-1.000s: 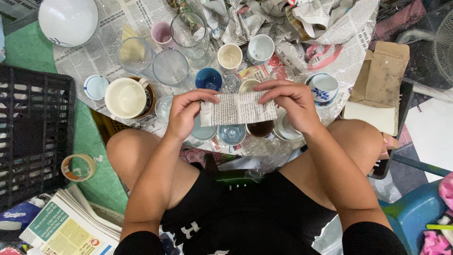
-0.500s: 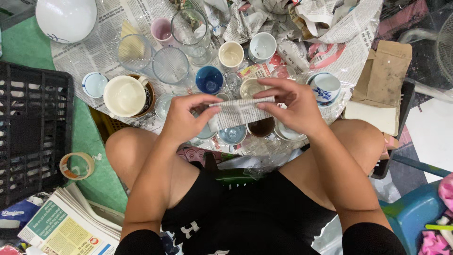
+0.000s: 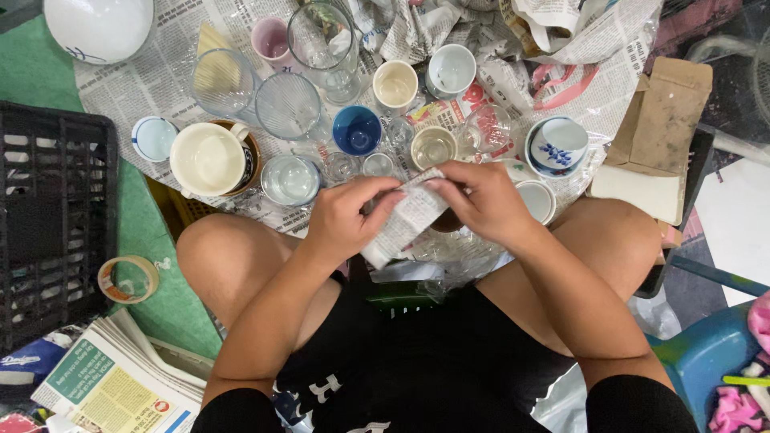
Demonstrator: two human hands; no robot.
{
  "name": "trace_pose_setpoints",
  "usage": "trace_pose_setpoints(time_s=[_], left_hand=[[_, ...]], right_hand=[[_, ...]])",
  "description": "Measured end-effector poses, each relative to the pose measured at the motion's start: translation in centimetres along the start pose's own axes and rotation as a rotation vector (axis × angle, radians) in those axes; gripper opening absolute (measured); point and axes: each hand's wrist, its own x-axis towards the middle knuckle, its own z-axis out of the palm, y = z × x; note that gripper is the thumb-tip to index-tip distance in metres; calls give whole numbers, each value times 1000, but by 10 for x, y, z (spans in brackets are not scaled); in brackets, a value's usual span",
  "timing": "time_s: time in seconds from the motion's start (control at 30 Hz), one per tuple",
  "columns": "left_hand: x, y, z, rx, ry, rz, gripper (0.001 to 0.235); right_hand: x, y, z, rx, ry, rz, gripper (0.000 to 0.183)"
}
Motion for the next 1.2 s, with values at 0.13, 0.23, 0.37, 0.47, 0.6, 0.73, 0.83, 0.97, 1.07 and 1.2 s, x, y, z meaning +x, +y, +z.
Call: trace_pose_setpoints(time_s=[0.13,0.23,0.37,0.47,0.6,0.73,0.83,0.97,1.07,1.2], left_hand=[[1,-5,8,-141,-102,-122,18],[2,-6,9,-125,-174,-165,19],[1,-9,7,-170,-277,-176,27],[-3,-10,9,-232,-277,-137,28],[-8,-11,18,-216,-93,-144,17],[-8,-12,23,-321,82,-145,22],[-7,-13,19,-282,10,-295,22],[-5,-14,11,-406,-65,-220,26],[-3,-13,9,-510,-39,-188,28],[-5,-16,10,-332,-26,-170,24]], right_hand=[[1,13,-11,-38,53,-164,15],[2,17,-12,-94,45,-171,16],[3,21,-7,-109,16,-174,14],[1,21,-4,-3,-3,-219,13],[-4,17,4,403,62,-156,34],[-1,15,16,703,-121,75,36],[-1,19,23,714,-83,104,26],[-1,31,24,708,-53,47,9],[-2,37,25,700,-52,25,10],[-3,42,25,622,-39,-13,14]])
